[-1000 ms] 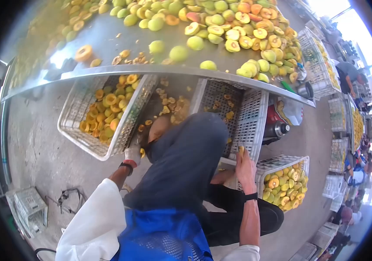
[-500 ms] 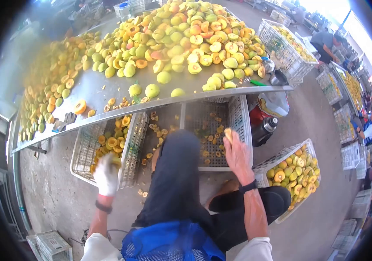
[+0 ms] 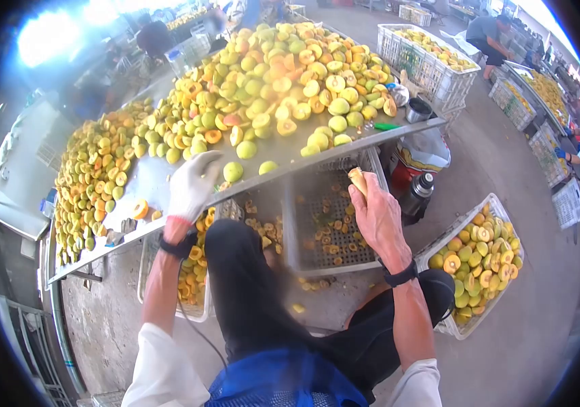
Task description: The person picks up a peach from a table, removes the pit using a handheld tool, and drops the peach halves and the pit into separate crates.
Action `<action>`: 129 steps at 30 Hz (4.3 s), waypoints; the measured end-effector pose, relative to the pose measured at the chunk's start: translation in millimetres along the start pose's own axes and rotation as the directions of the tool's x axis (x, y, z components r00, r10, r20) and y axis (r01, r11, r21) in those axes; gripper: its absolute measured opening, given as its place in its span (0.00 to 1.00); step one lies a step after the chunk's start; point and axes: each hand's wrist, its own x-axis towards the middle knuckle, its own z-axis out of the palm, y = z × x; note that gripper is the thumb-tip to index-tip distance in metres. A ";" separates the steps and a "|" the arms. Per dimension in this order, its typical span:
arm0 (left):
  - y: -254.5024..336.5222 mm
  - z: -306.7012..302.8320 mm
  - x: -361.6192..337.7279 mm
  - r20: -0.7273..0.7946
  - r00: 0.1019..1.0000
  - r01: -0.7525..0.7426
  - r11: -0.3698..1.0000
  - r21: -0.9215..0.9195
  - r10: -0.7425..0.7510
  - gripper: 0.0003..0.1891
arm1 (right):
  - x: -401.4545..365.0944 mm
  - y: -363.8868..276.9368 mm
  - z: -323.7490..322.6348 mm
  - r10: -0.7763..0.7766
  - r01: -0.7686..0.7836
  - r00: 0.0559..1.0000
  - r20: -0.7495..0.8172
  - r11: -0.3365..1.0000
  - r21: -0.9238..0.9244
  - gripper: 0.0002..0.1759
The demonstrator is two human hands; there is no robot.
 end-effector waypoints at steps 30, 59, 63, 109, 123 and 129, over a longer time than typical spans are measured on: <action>35.8 193.8 147.6 0.263 0.963 -0.050 0.998 -0.049 0.061 0.27 | 37.8 21.7 2.1 -0.091 0.091 0.996 0.004 0.996 0.022 0.15; 165.4 140.8 -16.7 0.652 0.758 0.650 -0.086 -0.755 0.005 0.28 | 32.8 16.3 13.5 0.144 -0.385 0.923 0.357 0.379 0.841 0.19; 160.7 154.0 -12.4 0.681 0.715 0.650 -0.210 -0.731 -0.156 0.22 | 36.0 17.2 20.8 0.034 -0.269 0.958 0.284 0.445 0.854 0.19; 209.1 58.0 -93.6 0.729 0.593 0.370 0.688 -0.624 0.342 0.20 | -24.0 29.9 -172.2 -0.238 -0.140 0.943 0.231 0.344 0.929 0.23; 274.3 116.6 -149.0 0.785 0.534 0.756 0.238 -0.610 0.313 0.16 | -7.1 24.2 -47.0 0.128 0.072 0.974 -0.186 0.608 0.791 0.21; 277.2 131.7 -170.1 0.752 0.554 0.780 0.096 -0.619 0.357 0.17 | -33.7 -4.1 -69.2 0.183 -0.022 0.982 -0.052 0.383 0.923 0.22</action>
